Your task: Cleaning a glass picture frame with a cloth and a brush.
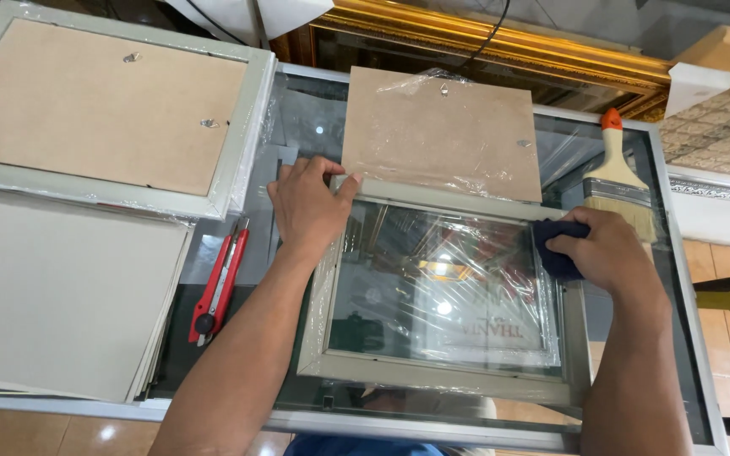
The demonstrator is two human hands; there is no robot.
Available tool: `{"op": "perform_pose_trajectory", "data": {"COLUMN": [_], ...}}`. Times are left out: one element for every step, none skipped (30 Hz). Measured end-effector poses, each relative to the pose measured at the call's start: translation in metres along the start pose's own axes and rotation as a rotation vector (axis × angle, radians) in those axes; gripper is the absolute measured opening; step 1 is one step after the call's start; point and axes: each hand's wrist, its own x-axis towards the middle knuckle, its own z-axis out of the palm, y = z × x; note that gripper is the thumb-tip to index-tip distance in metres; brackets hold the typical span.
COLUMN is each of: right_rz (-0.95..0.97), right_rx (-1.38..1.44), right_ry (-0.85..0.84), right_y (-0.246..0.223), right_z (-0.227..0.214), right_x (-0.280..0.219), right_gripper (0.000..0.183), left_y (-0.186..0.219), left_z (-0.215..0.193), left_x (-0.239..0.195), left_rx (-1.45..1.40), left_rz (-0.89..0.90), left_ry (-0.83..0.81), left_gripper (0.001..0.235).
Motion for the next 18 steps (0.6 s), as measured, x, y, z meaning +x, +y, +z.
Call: {"op": "perform_pose_trajectory", "data": {"right_rz": [-0.008,-0.007,-0.008,-0.011,-0.012,0.013,0.038,0.039,0.052,0.063,0.063,0.043,0.023,0.028,0.027,0.020,0.019,0.028], "right_rx": [0.000,-0.002,0.012,0.026,0.024,0.023,0.022,0.020,0.029,0.035,0.030,0.031,0.032,0.030,0.035,0.043,0.045,0.046], "right_ry": [0.003,0.001,0.001,0.000,-0.001,-0.005,-0.008,-0.010,-0.014,-0.017,-0.016,-0.011,-0.005,-0.014,-0.017,-0.005,0.000,-0.004], "right_y": [0.002,0.003,0.004,0.005,0.003,0.000,-0.002,-0.003,-0.003,-0.005,-0.003,0.000,0.003,0.004,0.005,0.003,0.002,0.002], "right_z": [0.001,0.001,0.001,0.001,0.001,0.000,0.000,0.000,0.000,-0.001,-0.001,-0.001,0.000,0.001,0.001,0.000,0.000,0.000], "right_x": [0.001,0.001,0.002,0.002,0.001,0.000,0.000,-0.001,-0.001,0.000,0.000,0.001,0.002,0.001,0.000,0.002,0.003,0.003], "right_gripper": [0.028,0.028,0.027,0.026,0.026,0.026,0.026,0.026,0.026,0.026,0.026,0.027,0.028,0.028,0.027,0.027,0.027,0.026], "left_y": [-0.001,-0.001,-0.002,-0.002,-0.002,-0.002,-0.002,-0.002,-0.002,-0.001,-0.003,-0.003,-0.004,-0.005,-0.006,-0.005,-0.004,-0.004], "left_z": [0.001,0.002,0.003,0.003,0.004,0.004,0.004,0.004,0.004,0.004,0.005,0.006,0.007,0.008,0.009,0.010,0.009,0.009], "left_x": [0.000,0.000,0.000,0.000,0.000,0.000,0.000,0.000,0.000,0.001,-0.001,0.000,0.000,-0.002,-0.004,0.001,0.003,0.002], "left_rx": [0.008,0.006,0.002,-0.002,-0.004,-0.008,-0.012,-0.012,-0.004,0.001,-0.003,-0.002,-0.001,0.002,0.002,-0.004,-0.006,0.010], "left_rz": [-0.003,-0.005,0.001,0.007,0.004,0.002,0.000,-0.002,0.008,0.018,0.015,0.026,0.036,0.030,0.038,0.056,0.061,0.048], "left_ry": [-0.007,-0.008,-0.004,0.001,0.002,0.001,0.001,-0.001,0.010,0.022,0.023,0.033,0.043,0.036,0.046,0.066,0.069,0.052], "left_gripper": [0.026,0.026,0.026,0.027,0.027,0.026,0.026,0.026,0.026,0.025,0.025,0.026,0.026,0.026,0.025,0.024,0.024,0.025]}}
